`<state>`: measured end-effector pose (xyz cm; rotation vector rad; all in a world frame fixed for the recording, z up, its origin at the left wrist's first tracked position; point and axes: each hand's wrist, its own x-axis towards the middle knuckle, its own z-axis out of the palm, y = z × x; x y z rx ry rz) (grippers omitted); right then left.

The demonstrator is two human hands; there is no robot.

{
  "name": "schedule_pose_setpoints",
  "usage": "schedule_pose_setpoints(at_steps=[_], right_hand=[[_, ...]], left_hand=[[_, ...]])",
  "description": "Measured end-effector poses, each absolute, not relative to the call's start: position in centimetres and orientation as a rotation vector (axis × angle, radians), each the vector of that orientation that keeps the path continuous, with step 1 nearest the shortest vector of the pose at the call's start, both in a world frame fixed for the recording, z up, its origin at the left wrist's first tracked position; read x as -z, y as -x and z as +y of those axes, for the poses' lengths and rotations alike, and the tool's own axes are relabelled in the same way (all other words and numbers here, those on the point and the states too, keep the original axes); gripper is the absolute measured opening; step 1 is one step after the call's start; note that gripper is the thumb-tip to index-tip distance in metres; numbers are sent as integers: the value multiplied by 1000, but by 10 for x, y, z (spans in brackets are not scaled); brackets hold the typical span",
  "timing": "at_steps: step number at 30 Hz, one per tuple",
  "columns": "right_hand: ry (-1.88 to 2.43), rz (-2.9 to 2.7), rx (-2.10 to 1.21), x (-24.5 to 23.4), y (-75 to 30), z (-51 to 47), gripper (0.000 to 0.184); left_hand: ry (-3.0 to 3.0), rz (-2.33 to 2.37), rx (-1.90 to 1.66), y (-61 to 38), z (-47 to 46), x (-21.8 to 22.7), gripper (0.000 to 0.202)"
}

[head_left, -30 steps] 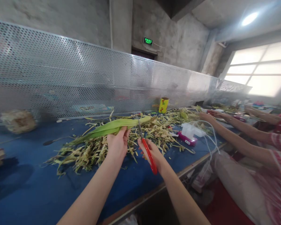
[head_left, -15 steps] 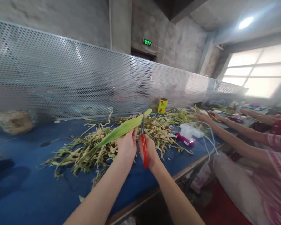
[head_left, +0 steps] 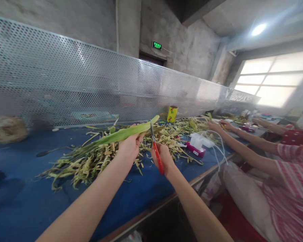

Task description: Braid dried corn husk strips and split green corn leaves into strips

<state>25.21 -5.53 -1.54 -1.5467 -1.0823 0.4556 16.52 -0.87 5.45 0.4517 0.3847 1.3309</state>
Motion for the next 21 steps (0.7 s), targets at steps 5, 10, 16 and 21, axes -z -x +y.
schedule_pose_setpoints(at_steps=[5,10,16,21], right_hand=[[1508,-1122,-651,9,-254,-60,17],[1385,-1124,-923,9,-260,-70,41],[1408,-1103,-947,14,-268,-72,48],[1406,-1176,-878,16,-263,-61,46]], left_hand=[[-467,401,-1316,-159,-10,-52,37],[-476,399,-1378,-154,-4,-51,40],[-499,358,-1440,-141,14,-52,43],[-507,380,-1390,-137,13,-43,43]])
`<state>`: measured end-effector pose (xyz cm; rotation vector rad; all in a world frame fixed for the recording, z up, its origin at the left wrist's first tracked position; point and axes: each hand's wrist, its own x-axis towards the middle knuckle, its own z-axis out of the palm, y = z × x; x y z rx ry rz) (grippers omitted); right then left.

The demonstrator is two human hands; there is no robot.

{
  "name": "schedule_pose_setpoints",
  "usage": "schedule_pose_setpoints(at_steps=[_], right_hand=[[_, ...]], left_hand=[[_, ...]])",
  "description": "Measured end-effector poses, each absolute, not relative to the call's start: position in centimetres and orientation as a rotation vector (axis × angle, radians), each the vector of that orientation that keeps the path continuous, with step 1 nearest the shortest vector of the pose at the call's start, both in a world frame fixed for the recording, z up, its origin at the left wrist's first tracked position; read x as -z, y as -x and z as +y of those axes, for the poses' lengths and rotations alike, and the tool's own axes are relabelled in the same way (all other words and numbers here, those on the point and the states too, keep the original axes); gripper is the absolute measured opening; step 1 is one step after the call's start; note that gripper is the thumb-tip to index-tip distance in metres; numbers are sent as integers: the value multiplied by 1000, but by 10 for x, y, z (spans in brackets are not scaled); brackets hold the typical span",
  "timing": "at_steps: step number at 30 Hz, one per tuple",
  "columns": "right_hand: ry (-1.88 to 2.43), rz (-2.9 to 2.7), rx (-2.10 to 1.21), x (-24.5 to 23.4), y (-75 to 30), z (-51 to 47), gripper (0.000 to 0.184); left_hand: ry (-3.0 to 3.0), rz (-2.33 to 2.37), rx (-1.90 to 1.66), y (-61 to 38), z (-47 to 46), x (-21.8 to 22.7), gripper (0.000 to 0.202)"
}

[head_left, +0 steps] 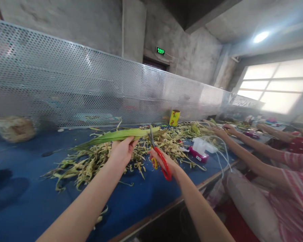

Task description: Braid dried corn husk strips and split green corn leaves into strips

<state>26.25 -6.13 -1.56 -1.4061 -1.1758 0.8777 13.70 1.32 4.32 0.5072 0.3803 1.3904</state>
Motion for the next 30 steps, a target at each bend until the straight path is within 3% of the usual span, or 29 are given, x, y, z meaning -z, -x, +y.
schedule_pose_setpoints(at_steps=[17,30], right_hand=[[1521,-1244,-787,20,-242,-45,43],[1533,-1266,-713,20,-235,-51,32]], left_hand=[[-558,424,-1414,-125,23,-35,40],[-721,383,-1334,-121,21,-34,51]])
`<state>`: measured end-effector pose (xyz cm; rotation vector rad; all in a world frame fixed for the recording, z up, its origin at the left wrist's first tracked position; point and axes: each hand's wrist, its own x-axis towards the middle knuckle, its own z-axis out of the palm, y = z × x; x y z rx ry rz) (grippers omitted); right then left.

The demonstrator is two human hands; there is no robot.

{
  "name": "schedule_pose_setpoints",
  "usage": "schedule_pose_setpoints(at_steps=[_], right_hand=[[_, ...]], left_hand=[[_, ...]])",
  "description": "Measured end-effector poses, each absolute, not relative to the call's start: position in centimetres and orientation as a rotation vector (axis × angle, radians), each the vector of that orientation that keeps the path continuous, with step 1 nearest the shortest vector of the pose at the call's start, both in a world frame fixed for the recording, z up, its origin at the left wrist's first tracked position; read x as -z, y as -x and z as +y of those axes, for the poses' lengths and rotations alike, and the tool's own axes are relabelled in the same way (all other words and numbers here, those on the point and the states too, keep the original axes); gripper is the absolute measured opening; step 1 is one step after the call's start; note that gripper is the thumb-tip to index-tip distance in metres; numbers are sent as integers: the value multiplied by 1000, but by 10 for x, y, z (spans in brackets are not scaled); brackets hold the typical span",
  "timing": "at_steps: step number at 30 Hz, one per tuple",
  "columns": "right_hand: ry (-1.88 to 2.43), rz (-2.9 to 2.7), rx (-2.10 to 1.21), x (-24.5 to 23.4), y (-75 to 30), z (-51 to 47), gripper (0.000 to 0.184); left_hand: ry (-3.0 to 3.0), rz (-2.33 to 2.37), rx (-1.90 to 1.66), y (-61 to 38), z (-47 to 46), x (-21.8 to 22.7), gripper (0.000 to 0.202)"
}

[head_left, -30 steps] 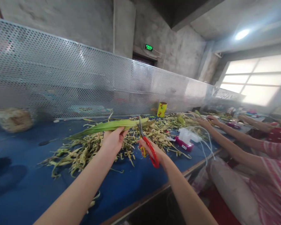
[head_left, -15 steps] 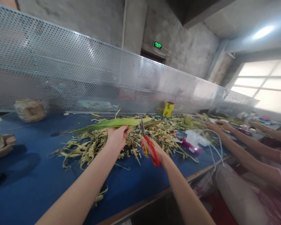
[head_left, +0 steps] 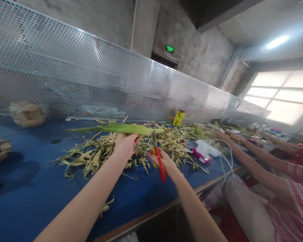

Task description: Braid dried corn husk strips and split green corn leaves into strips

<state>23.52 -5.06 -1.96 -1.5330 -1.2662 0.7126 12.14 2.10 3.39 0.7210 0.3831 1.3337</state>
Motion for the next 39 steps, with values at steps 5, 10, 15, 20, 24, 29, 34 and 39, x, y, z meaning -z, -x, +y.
schedule_pose_setpoints(at_steps=[5,10,15,20,24,29,34,39], right_hand=[[1514,-1230,-616,21,-226,-48,27],[1545,-1178,-612,26,-232,-43,25],[1555,-1168,-557,29,-234,-44,18],[1590,-1201,-395,36,-233,-48,10],[1616,-1250,-300,37,-235,-47,8],[1645,-1302,-243,37,-236,-42,9],[1713,-1311,-202,39,-239,-39,12],[1850,-1330,-147,36,-236,-37,16]], left_hand=[[-741,424,-1342,-121,18,-35,49],[-751,471,-1287,-121,15,-36,52],[-752,473,-1249,-121,11,-40,49],[-746,455,-1220,-121,4,-45,47],[-739,427,-1209,-119,7,-47,48],[-722,405,-1199,-115,15,-42,44],[-685,413,-1225,-119,15,-40,40],[-647,442,-1242,-122,18,-42,35]])
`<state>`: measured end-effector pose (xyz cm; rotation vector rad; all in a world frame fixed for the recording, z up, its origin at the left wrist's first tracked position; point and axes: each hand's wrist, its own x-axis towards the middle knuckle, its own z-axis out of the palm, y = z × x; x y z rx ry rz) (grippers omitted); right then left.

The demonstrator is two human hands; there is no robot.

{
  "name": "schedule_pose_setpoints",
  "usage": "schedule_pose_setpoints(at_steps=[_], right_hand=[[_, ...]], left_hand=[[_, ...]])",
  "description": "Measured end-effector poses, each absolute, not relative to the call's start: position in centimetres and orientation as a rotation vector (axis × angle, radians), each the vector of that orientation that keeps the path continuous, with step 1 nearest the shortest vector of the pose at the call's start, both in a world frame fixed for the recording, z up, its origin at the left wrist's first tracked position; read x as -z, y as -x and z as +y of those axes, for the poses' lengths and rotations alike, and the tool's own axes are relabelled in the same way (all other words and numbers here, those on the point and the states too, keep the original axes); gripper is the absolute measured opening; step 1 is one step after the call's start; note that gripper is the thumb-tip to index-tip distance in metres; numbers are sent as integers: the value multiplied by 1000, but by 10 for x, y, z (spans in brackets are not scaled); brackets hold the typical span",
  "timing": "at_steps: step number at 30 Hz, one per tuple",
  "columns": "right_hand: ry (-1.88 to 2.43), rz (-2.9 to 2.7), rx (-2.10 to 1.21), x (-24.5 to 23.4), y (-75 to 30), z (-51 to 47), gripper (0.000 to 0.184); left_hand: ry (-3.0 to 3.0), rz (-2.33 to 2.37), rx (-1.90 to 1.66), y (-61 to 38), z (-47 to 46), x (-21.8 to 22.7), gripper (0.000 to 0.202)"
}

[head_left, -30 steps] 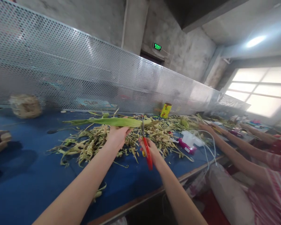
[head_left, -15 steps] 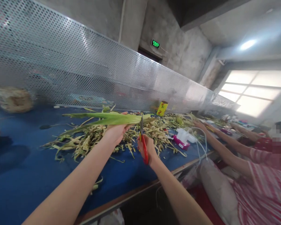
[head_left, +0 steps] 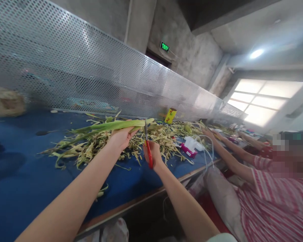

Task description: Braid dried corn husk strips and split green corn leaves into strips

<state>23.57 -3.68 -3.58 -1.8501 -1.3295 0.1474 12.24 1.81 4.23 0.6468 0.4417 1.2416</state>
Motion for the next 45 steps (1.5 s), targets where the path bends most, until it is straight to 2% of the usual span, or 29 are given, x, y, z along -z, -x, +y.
schedule_pose_setpoints(at_steps=[6,9,12,13,17,18,20,22,24,27,31,34,37,45], right_hand=[[2022,-1387,-138,25,-223,-27,19],[2074,-1396,-129,23,-221,-24,23],[2090,-1400,-85,19,-216,-24,17],[2090,-1410,-65,17,-213,-24,16],[2057,-1524,15,-3,-192,-20,19],[2034,-1566,27,-7,-186,-18,20],[1977,-1658,59,-15,-176,-14,22],[1905,-1743,99,-16,-170,-9,23],[1804,-1792,90,-12,-170,-3,24],[1577,-1832,-127,-1,-176,3,19],[1311,-1888,-515,11,-190,-4,25],[1204,-1868,-791,11,-200,-16,34],[1095,-1842,-977,6,-204,-26,36],[1227,-1864,-811,4,-204,-28,46]], left_hand=[[-744,513,-1230,-105,21,-33,17],[-926,575,-1014,-72,9,-24,8],[-1178,642,-780,-35,-7,-23,37],[-1444,656,-802,-25,-10,-27,49],[-2345,914,-1452,-8,-3,-47,87],[-2483,1026,-1525,-8,3,-51,94],[-2599,1267,-1448,-10,15,-57,101],[-2569,1505,-1253,-13,25,-60,91],[-2542,1695,-1072,-14,29,-59,72],[-2620,1767,-886,-17,29,-52,55],[-2702,1717,-742,-22,25,-42,51],[-2685,1642,-726,-26,20,-40,48],[-2625,1594,-727,-29,14,-43,46],[-2616,1560,-665,-34,9,-53,49]])
